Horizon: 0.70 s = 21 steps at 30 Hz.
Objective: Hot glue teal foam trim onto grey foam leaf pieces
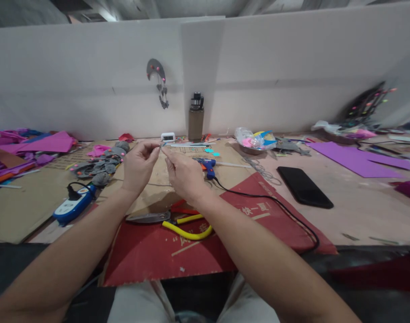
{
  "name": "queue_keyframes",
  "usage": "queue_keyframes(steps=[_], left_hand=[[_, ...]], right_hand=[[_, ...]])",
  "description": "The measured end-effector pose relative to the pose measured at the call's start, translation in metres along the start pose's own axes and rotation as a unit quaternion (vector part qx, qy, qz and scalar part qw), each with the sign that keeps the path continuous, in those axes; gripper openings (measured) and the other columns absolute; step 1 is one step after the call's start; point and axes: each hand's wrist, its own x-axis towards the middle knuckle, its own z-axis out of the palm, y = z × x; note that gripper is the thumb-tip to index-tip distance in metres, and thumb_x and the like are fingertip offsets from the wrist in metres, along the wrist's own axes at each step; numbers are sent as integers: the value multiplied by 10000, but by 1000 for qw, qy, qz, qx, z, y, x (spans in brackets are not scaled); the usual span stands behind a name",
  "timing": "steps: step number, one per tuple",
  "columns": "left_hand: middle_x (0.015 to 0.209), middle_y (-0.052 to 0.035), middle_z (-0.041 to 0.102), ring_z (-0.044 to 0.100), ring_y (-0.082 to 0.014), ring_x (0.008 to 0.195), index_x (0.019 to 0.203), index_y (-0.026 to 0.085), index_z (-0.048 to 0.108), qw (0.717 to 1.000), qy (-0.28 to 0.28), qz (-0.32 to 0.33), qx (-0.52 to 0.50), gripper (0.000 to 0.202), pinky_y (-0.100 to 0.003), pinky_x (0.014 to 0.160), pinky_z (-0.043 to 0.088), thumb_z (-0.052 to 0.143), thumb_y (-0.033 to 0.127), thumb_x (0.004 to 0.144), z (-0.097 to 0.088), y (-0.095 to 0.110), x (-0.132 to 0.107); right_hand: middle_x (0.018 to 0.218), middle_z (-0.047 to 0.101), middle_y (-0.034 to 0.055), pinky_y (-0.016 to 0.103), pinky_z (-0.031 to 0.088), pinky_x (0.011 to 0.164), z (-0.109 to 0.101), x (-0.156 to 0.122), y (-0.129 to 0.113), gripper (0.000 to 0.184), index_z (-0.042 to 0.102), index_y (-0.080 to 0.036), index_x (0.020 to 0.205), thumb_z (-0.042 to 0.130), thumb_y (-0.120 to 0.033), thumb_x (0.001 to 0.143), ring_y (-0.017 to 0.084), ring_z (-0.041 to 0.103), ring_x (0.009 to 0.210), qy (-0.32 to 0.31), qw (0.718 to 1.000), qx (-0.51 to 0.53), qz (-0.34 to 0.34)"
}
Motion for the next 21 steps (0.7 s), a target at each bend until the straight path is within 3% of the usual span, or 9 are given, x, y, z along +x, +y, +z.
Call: queue_keyframes(steps=[7, 11, 14, 21], left_hand=[[873, -44, 687, 628, -144, 827, 895, 159, 683, 987, -19, -82, -136, 180, -282, 821, 497, 615, 300, 806, 3, 1, -1], [862, -43, 672, 639, -155, 809, 864, 154, 677, 944, -30, -175, -279, 221, -330, 769, 548, 693, 333, 736, 5, 2, 0], [823, -32, 663, 643, -151, 778, 844, 154, 673, 918, -31, -224, -327, 246, -340, 730, 568, 744, 325, 682, 5, 3, 1], [753, -18, 654, 636, -130, 706, 771, 142, 654, 880, -29, -282, -380, 214, -346, 715, 578, 770, 269, 644, 3, 2, 3]], right_hand=[[1172, 677, 89, 319, 489, 868, -2, 0, -2, 396, 563, -200, 1299, 381, -239, 949, 202, 652, 1021, -22, 997, -70, 6], [1091, 705, 96, 302, 484, 780, -4, 0, -1, 411, 541, -208, 1325, 381, -224, 947, 204, 665, 930, -39, 991, -125, -2], [1059, 713, 98, 295, 479, 741, -5, 0, 0, 418, 542, -206, 1326, 389, -208, 937, 206, 666, 894, -48, 989, -141, -9], [1114, 700, 83, 318, 486, 835, -2, 1, 6, 370, 613, -201, 1233, 404, -213, 928, 194, 655, 975, -10, 999, -38, -30]])
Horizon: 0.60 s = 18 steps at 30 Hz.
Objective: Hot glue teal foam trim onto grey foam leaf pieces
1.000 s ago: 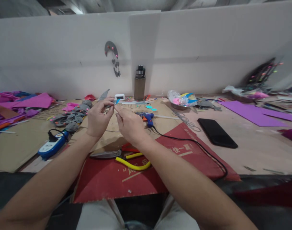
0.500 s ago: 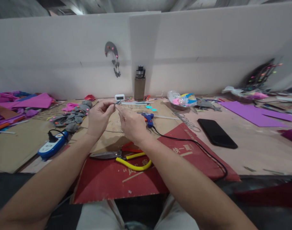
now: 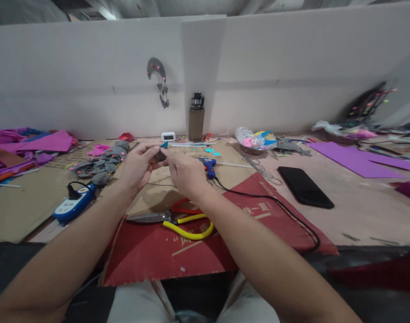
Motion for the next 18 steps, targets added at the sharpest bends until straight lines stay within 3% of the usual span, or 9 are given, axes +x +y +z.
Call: queue_keyframes(steps=[4, 9, 13, 18], left_hand=[[725, -14, 643, 634, -123, 694, 768, 132, 646, 1000, 3, -15, -3, 200, -344, 742, 573, 759, 248, 651, 3, 0, -1], [751, -22, 658, 646, -134, 737, 751, 134, 637, 1000, 7, -3, 3, 196, -368, 787, 566, 759, 239, 640, 4, -2, -1], [777, -26, 661, 652, -153, 786, 759, 137, 637, 1000, 0, 0, 9, 192, -385, 799, 566, 753, 245, 651, 4, -2, -1], [812, -36, 669, 650, -154, 802, 753, 135, 627, 1000, -4, -16, 26, 180, -396, 807, 566, 740, 242, 664, 8, -2, -4]], right_hand=[[1059, 713, 73, 319, 479, 862, 2, 2, 4, 273, 684, -192, 1067, 475, -248, 900, 183, 648, 969, 53, 994, 94, 7], [849, 694, 46, 282, 453, 713, 0, 4, 3, 218, 693, -185, 906, 533, -328, 868, 152, 597, 761, 72, 981, 160, 81], [608, 528, -18, 244, 342, 555, -1, 8, 4, 217, 650, -172, 786, 579, -372, 830, 99, 408, 556, 91, 965, 196, 151], [548, 413, -53, 235, 258, 493, -4, 12, 9, 214, 647, -177, 844, 613, -383, 798, 81, 306, 507, 94, 943, 246, 202]])
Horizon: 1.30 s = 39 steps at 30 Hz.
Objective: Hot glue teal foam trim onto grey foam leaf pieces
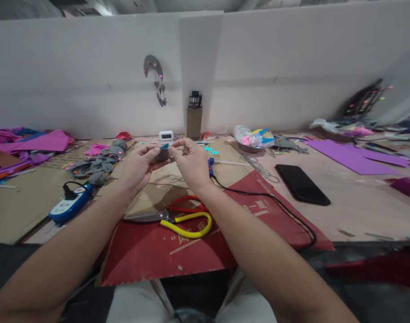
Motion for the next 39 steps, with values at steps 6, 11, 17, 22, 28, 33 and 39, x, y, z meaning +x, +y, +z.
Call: queue_keyframes(steps=[6, 11, 17, 22, 28, 33, 39], left_hand=[[826, -33, 678, 657, -149, 784, 777, 139, 622, 1000, -14, -3, -4, 184, -397, 809, 563, 734, 239, 672, -1, -2, 0], [824, -38, 683, 671, -160, 789, 797, 136, 628, 999, -36, -14, -3, 182, -395, 809, 562, 728, 238, 685, -2, -1, -1], [820, -44, 687, 673, -168, 792, 784, 126, 641, 998, -49, -30, 1, 180, -394, 798, 568, 733, 242, 681, -2, 1, -1], [839, -58, 698, 677, -187, 832, 766, 128, 637, 996, -75, -43, -11, 168, -409, 812, 568, 734, 233, 679, -3, 3, 0], [866, -83, 707, 677, -198, 820, 807, 128, 673, 994, -84, -63, 6, 195, -394, 753, 583, 733, 263, 681, -4, 10, 0], [858, -88, 707, 674, -208, 813, 792, 129, 681, 995, -85, -55, 17, 236, -390, 737, 581, 759, 299, 648, -3, 12, -1], [791, -65, 687, 653, -174, 758, 723, 132, 649, 997, -65, -22, 41, 234, -377, 747, 575, 782, 302, 633, -3, 7, -2]], right_hand=[[680, 600, 2, 243, 382, 562, 0, 3, -1, 231, 708, -166, 897, 616, -341, 780, 99, 473, 579, -21, 998, 54, 27], [772, 664, 28, 259, 441, 635, 0, 4, 1, 209, 693, -153, 845, 601, -330, 783, 118, 555, 659, -33, 997, 70, 29], [735, 631, 13, 257, 444, 641, 1, 4, 7, 191, 630, -162, 831, 557, -337, 816, 119, 558, 671, -49, 996, 71, 3], [719, 588, 3, 263, 446, 646, 2, 6, 8, 181, 559, -183, 776, 548, -361, 807, 123, 547, 677, -89, 991, 98, 7], [685, 559, -20, 242, 430, 608, 2, 10, 10, 193, 557, -190, 768, 568, -382, 781, 102, 505, 631, -104, 979, 164, 67], [657, 537, -32, 231, 412, 589, 3, 9, 11, 197, 563, -186, 757, 582, -382, 772, 89, 476, 597, -97, 976, 182, 72], [696, 555, -22, 236, 418, 609, 4, 4, 3, 175, 547, -190, 779, 578, -362, 765, 100, 484, 631, -103, 983, 145, 53]])
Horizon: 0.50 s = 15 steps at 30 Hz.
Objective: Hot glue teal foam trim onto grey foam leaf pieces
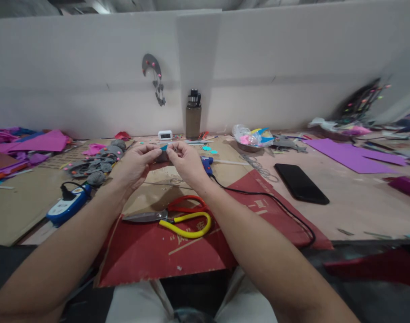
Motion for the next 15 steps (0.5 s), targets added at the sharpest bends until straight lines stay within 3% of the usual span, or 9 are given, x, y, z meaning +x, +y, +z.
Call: queue_keyframes(steps=[9, 15], left_hand=[[735, -41, 657, 614, -132, 650, 737, 137, 644, 999, -1, -26, 19, 239, -262, 571, 547, 762, 328, 655, -2, 1, 1], [741, -41, 648, 621, -136, 671, 756, 137, 628, 999, -20, -21, 23, 239, -270, 593, 557, 752, 324, 676, -5, -1, 3]], right_hand=[[694, 546, -18, 247, 423, 617, 5, -4, -2, 169, 540, -193, 775, 568, -360, 773, 110, 510, 641, 3, 1000, -11, -8], [693, 562, -13, 252, 436, 635, 7, -2, 2, 191, 551, -188, 757, 582, -376, 757, 115, 524, 658, 8, 1000, 13, 2]])
